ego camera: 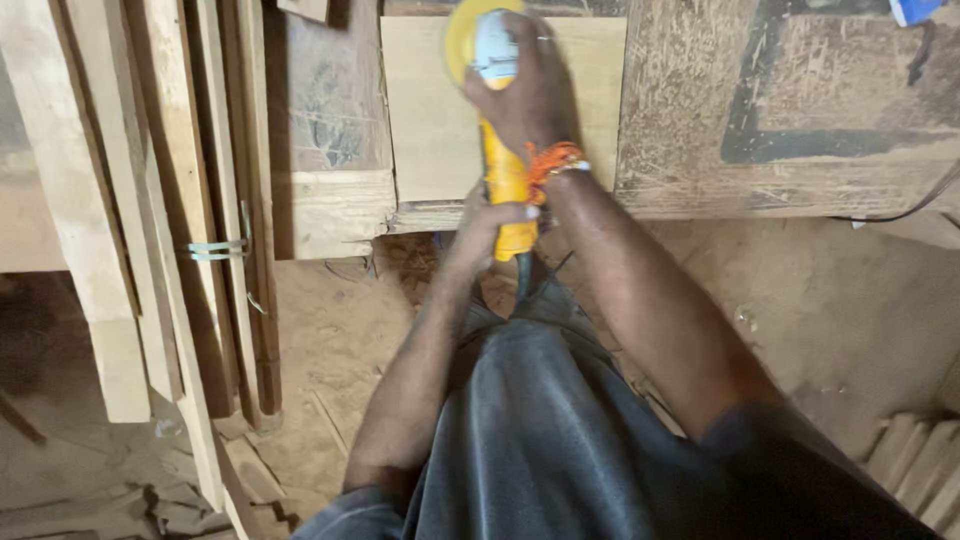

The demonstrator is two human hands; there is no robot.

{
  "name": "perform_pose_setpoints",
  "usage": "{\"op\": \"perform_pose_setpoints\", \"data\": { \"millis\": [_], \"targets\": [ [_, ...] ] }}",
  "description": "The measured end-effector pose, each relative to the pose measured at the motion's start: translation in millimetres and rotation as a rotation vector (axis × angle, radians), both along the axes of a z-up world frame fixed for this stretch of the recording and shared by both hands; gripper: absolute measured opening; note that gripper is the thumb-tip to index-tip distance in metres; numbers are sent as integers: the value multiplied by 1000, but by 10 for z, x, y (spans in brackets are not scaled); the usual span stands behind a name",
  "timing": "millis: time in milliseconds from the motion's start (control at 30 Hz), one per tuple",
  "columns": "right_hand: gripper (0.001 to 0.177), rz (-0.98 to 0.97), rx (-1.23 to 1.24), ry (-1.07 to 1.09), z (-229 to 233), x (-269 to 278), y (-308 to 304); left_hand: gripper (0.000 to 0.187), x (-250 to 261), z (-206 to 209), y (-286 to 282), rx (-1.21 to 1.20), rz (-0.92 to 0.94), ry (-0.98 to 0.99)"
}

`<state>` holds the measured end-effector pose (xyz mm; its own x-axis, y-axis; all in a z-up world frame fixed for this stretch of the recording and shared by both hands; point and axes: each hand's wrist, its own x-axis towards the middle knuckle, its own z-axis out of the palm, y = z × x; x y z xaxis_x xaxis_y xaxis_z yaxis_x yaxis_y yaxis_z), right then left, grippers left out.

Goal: The person sands wood pieces using an electric sander, picking up and rotating different boards to sand their surfaces and edges.

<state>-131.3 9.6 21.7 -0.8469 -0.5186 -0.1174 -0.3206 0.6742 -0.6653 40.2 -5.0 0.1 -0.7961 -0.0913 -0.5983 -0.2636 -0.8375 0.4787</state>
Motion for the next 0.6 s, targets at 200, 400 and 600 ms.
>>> {"op": "perform_pose_setpoints", "data": {
  "millis": [200,400,600],
  "targets": [
    [73,57,-149,245,-336,359,-730,58,278,70,-455,-1,111,-58],
    [72,77,-213,191,-448,352,-950,53,299,35,-571,-22,117,-42],
    [73,1,-102,101,-356,221,-609,53,164,-85,-364,-34,65,-14]
  ]
}}
